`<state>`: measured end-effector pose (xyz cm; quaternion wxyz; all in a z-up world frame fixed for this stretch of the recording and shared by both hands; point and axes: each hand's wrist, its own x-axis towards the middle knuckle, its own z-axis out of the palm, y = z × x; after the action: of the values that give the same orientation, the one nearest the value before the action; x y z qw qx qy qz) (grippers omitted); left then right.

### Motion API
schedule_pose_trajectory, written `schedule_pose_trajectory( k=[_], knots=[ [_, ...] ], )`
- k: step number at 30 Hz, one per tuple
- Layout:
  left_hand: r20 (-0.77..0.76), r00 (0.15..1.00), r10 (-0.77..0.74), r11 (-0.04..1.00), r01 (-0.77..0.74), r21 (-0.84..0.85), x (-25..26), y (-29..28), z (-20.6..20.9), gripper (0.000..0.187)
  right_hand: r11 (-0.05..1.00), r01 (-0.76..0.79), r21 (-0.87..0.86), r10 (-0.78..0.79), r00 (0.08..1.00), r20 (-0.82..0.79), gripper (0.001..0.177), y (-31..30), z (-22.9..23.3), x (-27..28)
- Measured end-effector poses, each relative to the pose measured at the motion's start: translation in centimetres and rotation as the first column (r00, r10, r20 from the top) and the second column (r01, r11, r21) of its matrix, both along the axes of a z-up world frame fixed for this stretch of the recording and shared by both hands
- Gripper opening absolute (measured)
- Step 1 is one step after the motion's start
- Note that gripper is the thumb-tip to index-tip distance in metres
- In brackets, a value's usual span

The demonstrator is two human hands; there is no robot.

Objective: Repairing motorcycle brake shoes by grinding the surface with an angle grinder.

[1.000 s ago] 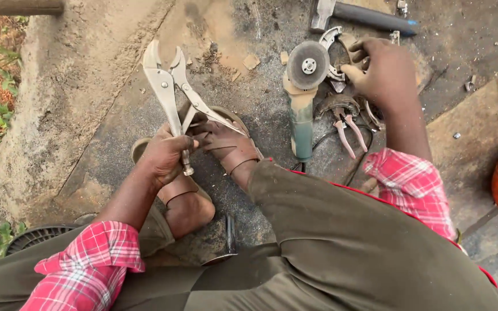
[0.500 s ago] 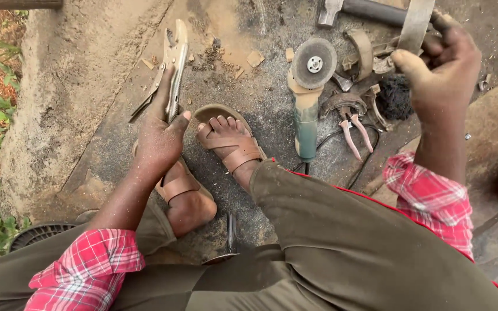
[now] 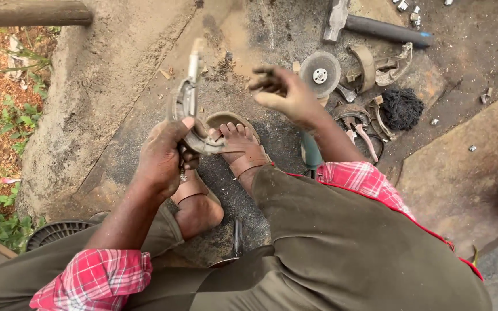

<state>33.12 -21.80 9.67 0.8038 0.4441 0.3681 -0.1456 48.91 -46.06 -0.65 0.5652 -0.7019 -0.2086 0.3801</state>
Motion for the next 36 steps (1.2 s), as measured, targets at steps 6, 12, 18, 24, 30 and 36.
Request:
schedule_pose_trajectory(
  k=[6,12,18,24,30,36],
  knots=[
    [0.278,0.953,-0.123,0.890,0.230,-0.395,1.9,-1.4,2.4,0.035,0.723,0.100,0.684,0.517,0.579,-0.630,0.094,2.3,2.3,-3.6],
    [0.169,0.940,-0.297,0.938,0.254,0.238,3.2,-0.3,5.6,0.027,0.643,0.372,0.670,0.341,0.644,-0.685,0.073,3.2,6.8,-3.6],
    [0.072,0.988,0.135,0.962,-0.148,0.227,2.9,3.2,2.3,0.017,0.579,0.556,0.596,0.356,0.485,-0.799,0.066,-0.3,1.9,-1.5],
    [0.042,0.989,0.140,0.973,-0.146,0.181,4.4,1.5,2.2,0.029,0.722,0.390,0.571,0.452,0.360,-0.816,0.070,-1.6,2.9,-0.9],
    [0.029,0.991,0.133,0.967,-0.136,0.214,4.2,3.0,1.4,0.026,0.741,0.386,0.550,0.313,0.526,-0.791,0.102,0.0,8.8,-2.0],
    [0.130,0.983,0.131,0.973,-0.153,0.172,6.1,3.0,2.1,0.036,0.947,-0.030,0.318,0.117,0.958,-0.260,0.081,1.3,8.8,-2.0]
  ],
)
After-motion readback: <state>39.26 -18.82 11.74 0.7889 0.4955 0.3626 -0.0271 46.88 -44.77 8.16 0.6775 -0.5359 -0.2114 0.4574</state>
